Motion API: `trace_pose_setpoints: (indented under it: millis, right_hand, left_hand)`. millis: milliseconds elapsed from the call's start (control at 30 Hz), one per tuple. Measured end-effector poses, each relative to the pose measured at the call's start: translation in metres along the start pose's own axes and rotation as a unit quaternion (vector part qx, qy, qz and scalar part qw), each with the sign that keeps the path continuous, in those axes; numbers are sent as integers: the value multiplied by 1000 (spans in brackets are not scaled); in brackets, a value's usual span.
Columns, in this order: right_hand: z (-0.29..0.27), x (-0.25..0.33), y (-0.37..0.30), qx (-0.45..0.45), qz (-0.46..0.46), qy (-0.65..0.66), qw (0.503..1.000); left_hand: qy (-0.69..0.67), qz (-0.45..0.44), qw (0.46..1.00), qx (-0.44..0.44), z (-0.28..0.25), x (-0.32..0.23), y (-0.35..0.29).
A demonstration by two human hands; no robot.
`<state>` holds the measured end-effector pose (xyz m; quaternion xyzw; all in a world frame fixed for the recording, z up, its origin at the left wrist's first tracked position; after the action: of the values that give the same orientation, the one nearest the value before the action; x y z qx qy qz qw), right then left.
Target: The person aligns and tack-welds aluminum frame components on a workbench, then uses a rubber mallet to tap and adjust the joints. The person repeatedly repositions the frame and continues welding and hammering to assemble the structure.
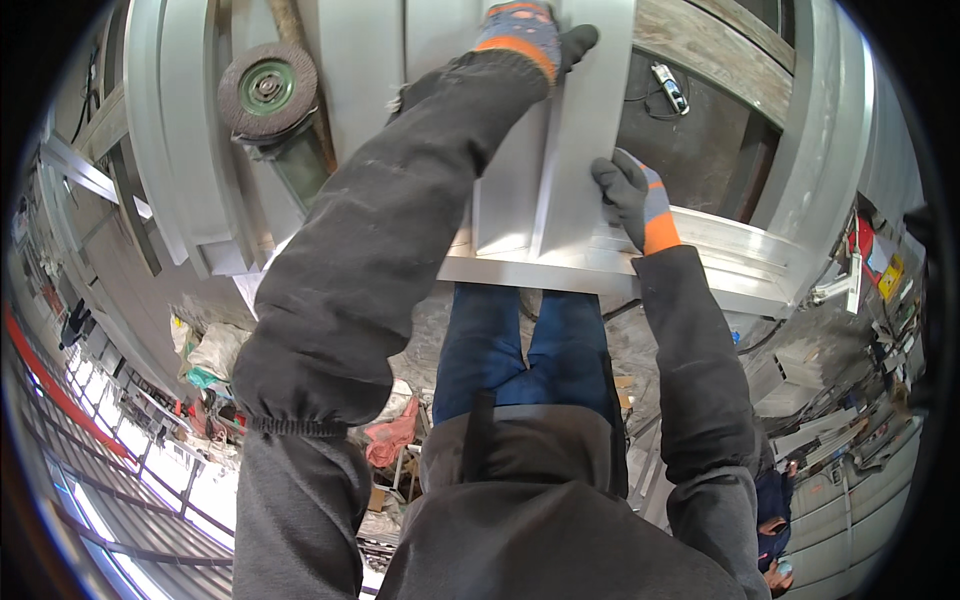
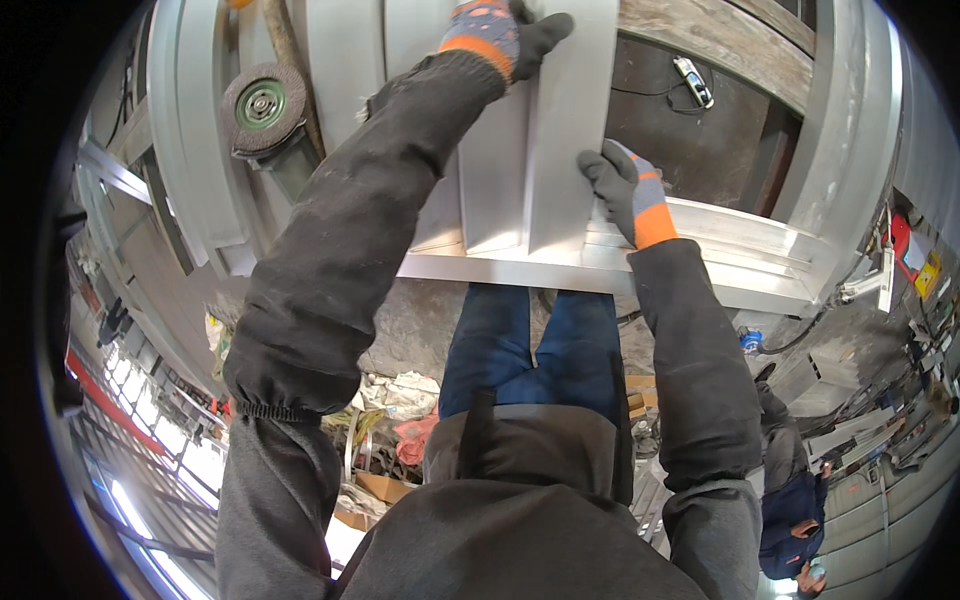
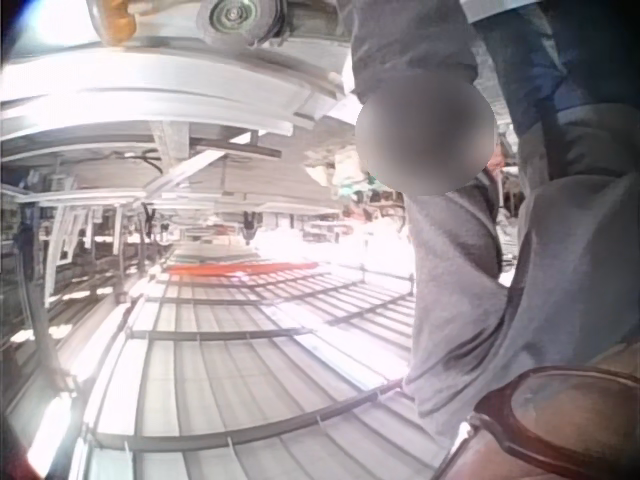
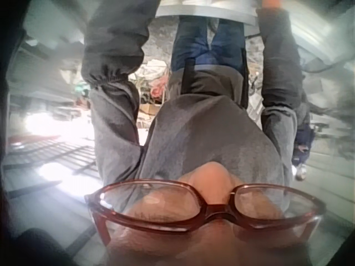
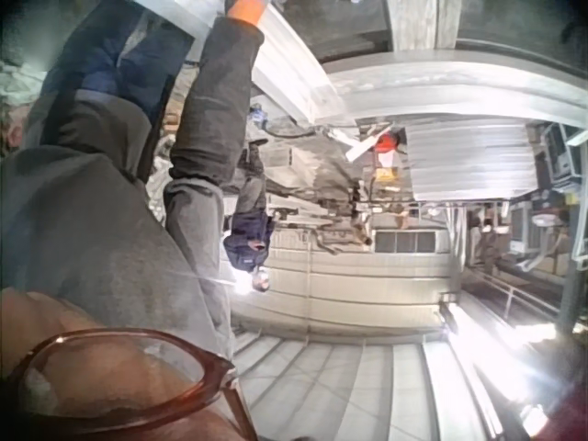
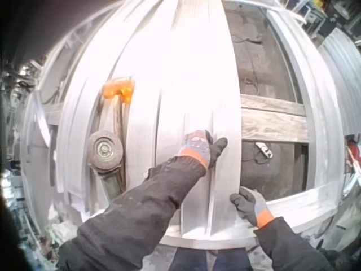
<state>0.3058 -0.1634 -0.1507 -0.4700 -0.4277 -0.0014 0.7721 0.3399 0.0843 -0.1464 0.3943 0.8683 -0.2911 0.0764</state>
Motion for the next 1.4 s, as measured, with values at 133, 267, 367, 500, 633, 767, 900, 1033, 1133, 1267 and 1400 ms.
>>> trace_pose_setpoints:
  millis: [133,267,367,500,633,767,900,1033,1133,1267,1400]
  right_hand:
    - [-13,10,-5,-35,-50,-5,998]
    - [-38,23,-28,-93,-109,-54,988]
    - [-53,14,-59,-126,-75,-122,982]
    - [-20,-26,-70,-12,2,-236,972]
    - [-11,-33,-65,-85,-93,-349,929]
    - [-5,-41,-60,-23,-27,-288,957]
    - [-40,-11,-82,-83,-92,-59,990]
    - [-233,-17,-180,-414,-160,25,896]
    - [-408,-38,-268,-584,-197,9,788]
    - [-550,-20,-300,-633,-167,-212,725]
    - [-592,-36,-240,-506,38,-95,856]
  left_hand:
    - [-27,-17,999,14,-11,3,-7]
    - [-90,-76,989,89,-12,1,-18]
    - [-116,-108,981,112,-15,-4,-25]
    - [-118,-136,977,111,-22,-9,-30]
    - [-111,-131,980,102,-24,-11,-30]
    - [-125,-110,981,99,-21,-7,-27]
    - [-156,-127,973,112,-11,11,-24]
    - [-72,-74,994,46,-14,11,-13]
    - [-169,-109,978,51,-3,15,-14]
    - [-189,-129,972,45,1,18,-11]
    - [-170,-124,976,62,-2,20,-12]
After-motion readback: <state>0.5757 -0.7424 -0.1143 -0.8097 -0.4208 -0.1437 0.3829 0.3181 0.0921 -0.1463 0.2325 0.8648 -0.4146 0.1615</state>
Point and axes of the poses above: each hand's wrist, its own y-axis towards the middle knuckle, its own z-axis out of the palm, x = y × z, the point moved 9 cm from there along y, towards the middle knuckle, and after that the axes turned 12 degrees about y, right-handed, at the moved point
